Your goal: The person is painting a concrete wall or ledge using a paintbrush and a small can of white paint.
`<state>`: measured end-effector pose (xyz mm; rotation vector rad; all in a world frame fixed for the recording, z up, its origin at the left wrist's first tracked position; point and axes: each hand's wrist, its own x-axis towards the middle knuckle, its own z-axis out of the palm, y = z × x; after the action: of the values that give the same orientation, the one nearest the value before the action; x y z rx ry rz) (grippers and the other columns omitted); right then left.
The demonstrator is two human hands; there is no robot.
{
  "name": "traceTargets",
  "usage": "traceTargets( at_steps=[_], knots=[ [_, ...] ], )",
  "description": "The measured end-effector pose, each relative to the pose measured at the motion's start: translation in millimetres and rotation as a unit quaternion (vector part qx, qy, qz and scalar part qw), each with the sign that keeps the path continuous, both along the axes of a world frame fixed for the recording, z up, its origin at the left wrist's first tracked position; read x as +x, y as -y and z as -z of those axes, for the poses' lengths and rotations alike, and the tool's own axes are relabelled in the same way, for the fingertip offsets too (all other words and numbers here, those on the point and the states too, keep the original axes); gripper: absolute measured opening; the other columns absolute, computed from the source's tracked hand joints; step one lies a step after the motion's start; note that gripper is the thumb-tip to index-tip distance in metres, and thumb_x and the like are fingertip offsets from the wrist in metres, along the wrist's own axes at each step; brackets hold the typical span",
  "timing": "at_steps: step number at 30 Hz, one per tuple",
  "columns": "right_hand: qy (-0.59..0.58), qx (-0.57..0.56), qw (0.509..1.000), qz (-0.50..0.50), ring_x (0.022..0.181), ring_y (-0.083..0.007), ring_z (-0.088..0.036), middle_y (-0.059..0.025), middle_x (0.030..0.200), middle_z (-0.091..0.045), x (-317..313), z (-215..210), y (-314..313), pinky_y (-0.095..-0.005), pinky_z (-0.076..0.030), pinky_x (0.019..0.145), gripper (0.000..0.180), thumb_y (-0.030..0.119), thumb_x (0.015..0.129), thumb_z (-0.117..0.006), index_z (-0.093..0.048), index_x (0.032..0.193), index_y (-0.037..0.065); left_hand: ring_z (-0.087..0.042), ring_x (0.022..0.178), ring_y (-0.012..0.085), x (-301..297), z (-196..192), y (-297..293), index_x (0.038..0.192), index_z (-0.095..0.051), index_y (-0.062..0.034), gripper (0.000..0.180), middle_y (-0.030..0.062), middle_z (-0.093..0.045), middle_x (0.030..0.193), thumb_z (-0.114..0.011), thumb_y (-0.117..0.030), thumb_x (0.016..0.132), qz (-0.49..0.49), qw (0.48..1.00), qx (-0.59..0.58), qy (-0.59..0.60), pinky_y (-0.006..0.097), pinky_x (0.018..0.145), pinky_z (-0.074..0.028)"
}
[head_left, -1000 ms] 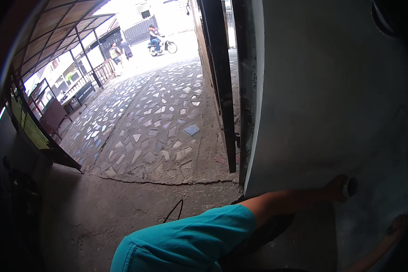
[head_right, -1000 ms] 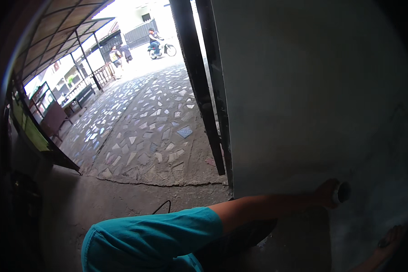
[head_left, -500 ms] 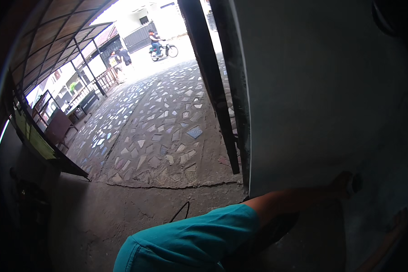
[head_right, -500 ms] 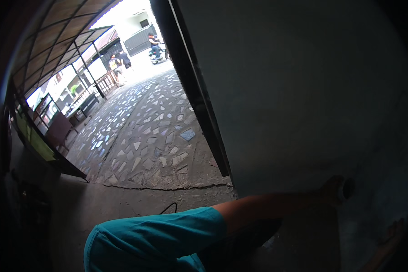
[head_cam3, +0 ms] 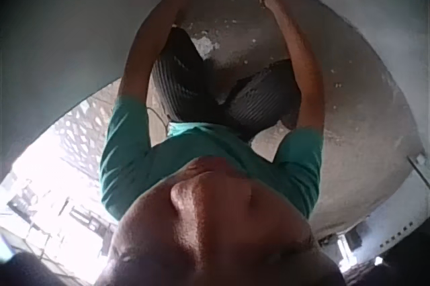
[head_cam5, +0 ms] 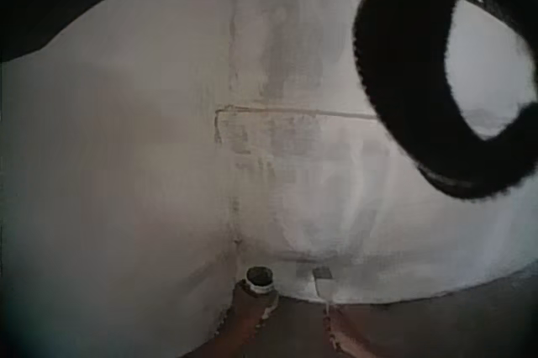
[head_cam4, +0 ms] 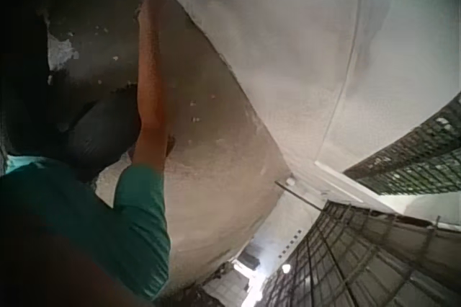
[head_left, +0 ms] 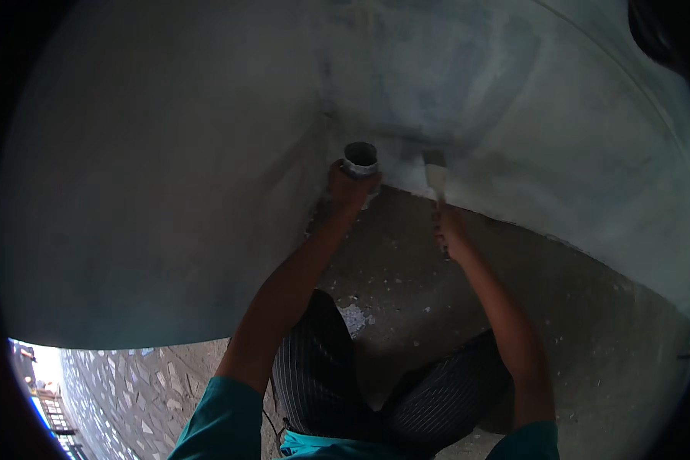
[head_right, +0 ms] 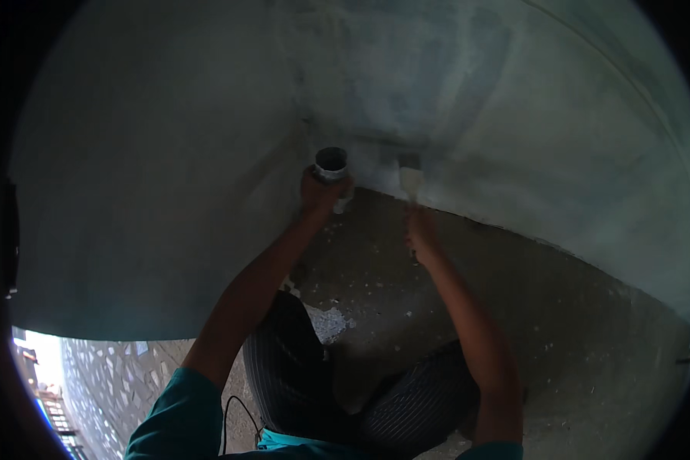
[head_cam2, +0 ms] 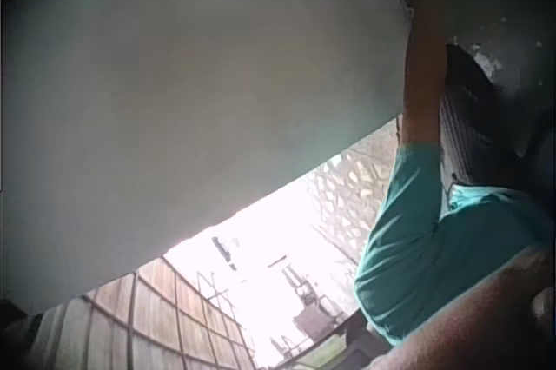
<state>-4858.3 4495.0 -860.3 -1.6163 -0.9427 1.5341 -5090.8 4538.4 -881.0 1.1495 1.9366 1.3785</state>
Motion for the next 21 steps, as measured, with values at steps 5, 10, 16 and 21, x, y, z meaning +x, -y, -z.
traceTargets(
  at_steps=[5, 10, 16, 21],
  knots=[
    [-0.066, -0.070, 0.995, -0.011, 0.048, -0.0136, -0.040, -0.0041, 0.071, -0.046, -36, 32, -5, -0.0294, -0.035, 0.042, 0.030, 0.030, 0.100, -0.036, -0.051, 0.099, 0.004, -0.051, 0.112, 0.0350, 4, -6, 4, 0.124, -0.044, 0.0017, 0.093, 0.0207, -0.050, 0.120, -0.088, -0.035, 0.052, -0.019, 1.000, 0.014, 0.015, 0.043, 0.096, -0.042],
    [-0.181, -0.125, 0.976, 0.008, 0.044, -0.0125, -0.034, -0.0046, 0.064, -0.041, -85, 81, -39, -0.0309, -0.035, 0.041, 0.029, 0.026, 0.099, -0.038, -0.045, 0.079, 0.007, -0.050, 0.112, 0.0357, -29, -10, 16, 0.124, -0.042, 0.0035, 0.091, 0.0217, -0.048, 0.121, -0.088, -0.032, 0.054, -0.048, 0.999, 0.008, 0.002, 0.043, 0.096, -0.043],
    [-0.246, -0.242, 0.919, 0.192, 0.044, -0.0125, -0.033, -0.0041, 0.060, -0.038, -127, 98, -55, -0.0306, -0.033, 0.038, 0.023, 0.016, 0.095, -0.042, -0.042, 0.075, 0.005, -0.053, 0.112, 0.0341, -56, -21, 31, 0.124, -0.043, 0.0044, 0.090, 0.0219, -0.051, 0.121, -0.088, -0.032, 0.055, -0.034, 0.999, 0.021, 0.034, 0.042, 0.095, -0.044],
    [-0.188, -0.058, 0.974, 0.113, 0.044, -0.0129, -0.034, -0.0052, 0.060, -0.042, -121, 50, -89, -0.0294, -0.030, 0.037, 0.024, 0.019, 0.096, -0.043, -0.044, 0.076, 0.005, -0.055, 0.111, 0.0323, -51, -27, 34, 0.123, -0.044, 0.0046, 0.089, 0.0217, -0.054, 0.119, -0.088, -0.031, 0.054, -0.012, 0.998, 0.048, 0.042, 0.040, 0.094, -0.045]
  ],
)
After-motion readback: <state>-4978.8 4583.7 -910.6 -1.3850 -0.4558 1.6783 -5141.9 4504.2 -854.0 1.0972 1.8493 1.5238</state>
